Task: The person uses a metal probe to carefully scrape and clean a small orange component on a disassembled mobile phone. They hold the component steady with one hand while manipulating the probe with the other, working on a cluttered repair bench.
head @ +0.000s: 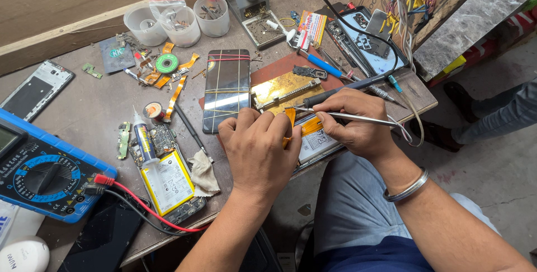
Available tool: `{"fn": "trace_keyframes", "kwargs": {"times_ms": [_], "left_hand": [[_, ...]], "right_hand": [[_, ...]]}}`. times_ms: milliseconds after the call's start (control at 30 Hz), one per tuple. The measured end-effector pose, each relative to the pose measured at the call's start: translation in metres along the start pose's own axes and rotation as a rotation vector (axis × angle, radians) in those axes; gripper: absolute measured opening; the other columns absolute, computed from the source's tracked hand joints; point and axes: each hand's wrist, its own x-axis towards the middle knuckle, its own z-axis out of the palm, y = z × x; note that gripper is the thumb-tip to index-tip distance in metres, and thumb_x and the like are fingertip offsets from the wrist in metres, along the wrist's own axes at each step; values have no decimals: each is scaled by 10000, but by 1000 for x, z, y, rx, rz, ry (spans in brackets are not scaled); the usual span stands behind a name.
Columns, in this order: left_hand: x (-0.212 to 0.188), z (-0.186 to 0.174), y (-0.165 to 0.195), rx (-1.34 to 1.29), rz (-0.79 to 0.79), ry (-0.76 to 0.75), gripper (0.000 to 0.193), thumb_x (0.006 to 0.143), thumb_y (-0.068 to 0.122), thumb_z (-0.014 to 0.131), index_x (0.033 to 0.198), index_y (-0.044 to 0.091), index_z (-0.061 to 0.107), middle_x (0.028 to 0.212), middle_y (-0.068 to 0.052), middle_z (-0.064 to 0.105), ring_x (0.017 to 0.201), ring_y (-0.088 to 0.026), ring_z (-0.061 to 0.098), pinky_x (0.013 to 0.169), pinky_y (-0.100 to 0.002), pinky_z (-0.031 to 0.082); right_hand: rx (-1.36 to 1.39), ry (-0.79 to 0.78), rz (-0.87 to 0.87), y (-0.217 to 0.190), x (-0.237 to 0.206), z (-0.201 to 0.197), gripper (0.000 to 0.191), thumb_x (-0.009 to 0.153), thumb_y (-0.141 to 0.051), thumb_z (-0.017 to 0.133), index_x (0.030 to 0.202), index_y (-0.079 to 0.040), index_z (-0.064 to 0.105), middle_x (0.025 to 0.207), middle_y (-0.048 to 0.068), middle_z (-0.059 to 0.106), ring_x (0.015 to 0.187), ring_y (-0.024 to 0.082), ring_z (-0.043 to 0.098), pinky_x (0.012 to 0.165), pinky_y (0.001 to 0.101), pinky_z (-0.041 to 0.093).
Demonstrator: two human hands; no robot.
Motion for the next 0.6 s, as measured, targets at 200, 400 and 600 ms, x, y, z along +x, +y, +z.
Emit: {"fn": "trace_keyframes", "kwargs": {"times_ms": [200, 400, 600], "left_hand": [[0, 0, 0, -6, -1, -2, 212, 839, 307, 787, 795, 148, 654, 763, 14, 597, 885, -216, 568, 854, -436, 323], [0, 0, 0, -5, -3, -4, 214, 835, 305, 791, 789, 150, 650, 758, 16, 594, 877, -213, 566, 851, -436, 322], [0, 0, 0, -8, -3, -3, 217, 832, 309, 794, 784, 152, 651, 755, 19, 587, 872, -211, 565, 847, -436, 320]], "right_hand": [[-3, 0, 2, 0, -1, 0, 126, 890, -72, 756, 994, -1, 742, 900, 123, 743, 815, 210, 735, 745, 308, 586], [8, -4, 9, 0, -1, 0, 130, 890, -74, 757, 996, 0, 742, 904, 124, 744, 818, 210, 737, 749, 308, 587], [0, -3, 0, 0, 0, 0, 125, 893, -71, 753, 996, -1, 744, 903, 124, 744, 818, 210, 735, 749, 308, 587]]}}
